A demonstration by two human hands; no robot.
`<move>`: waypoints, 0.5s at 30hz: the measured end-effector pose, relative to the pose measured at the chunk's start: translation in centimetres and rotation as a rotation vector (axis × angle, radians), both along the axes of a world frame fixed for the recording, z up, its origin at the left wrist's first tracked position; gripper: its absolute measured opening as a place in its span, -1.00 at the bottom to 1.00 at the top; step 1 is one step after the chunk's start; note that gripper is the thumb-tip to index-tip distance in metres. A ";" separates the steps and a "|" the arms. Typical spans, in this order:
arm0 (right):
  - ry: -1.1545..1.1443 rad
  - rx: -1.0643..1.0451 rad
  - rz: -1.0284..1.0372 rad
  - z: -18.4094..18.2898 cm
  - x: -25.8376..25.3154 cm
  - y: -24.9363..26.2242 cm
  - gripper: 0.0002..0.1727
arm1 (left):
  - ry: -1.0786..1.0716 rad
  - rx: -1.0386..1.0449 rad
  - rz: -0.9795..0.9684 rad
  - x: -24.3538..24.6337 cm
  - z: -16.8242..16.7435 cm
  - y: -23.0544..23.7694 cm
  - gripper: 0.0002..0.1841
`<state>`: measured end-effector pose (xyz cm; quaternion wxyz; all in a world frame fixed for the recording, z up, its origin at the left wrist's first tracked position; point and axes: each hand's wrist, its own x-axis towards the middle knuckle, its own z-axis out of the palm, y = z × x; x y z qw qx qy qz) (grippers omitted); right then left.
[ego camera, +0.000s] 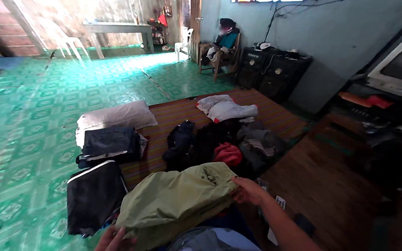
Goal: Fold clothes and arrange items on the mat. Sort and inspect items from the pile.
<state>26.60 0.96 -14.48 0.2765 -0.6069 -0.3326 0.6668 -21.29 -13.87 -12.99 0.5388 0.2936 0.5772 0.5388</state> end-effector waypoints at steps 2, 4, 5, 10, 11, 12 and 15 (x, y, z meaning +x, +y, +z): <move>-0.003 0.074 -0.041 0.1 -0.1 0.1 -0.51 | 0.127 -0.037 0.057 0.1 0.3 0.5 -0.69; -0.047 0.122 -0.083 0.3 -0.2 0.3 -0.56 | 0.174 -0.076 0.128 0.0 0.7 0.5 -0.77; -0.089 0.134 -0.090 0.1 0.0 0.3 -0.57 | 0.179 -0.106 0.140 -0.1 0.8 0.3 -0.80; -0.330 0.054 0.042 -3.8 1.0 -0.8 -0.53 | 0.341 -0.279 0.071 -0.4 -3.4 -1.7 -0.90; -0.319 0.043 0.046 -4.9 1.2 -1.1 -0.53 | 0.329 -0.285 0.079 -0.4 -4.2 -2.1 -0.91; -0.293 0.038 0.037 -5.6 1.4 -1.3 -0.54 | 0.308 -0.273 0.086 -0.5 -4.7 -2.2 -0.92; -0.249 0.042 0.015 -5.6 1.7 -1.4 -0.57 | 0.292 -0.287 0.040 -0.7 -4.3 -2.2 -0.93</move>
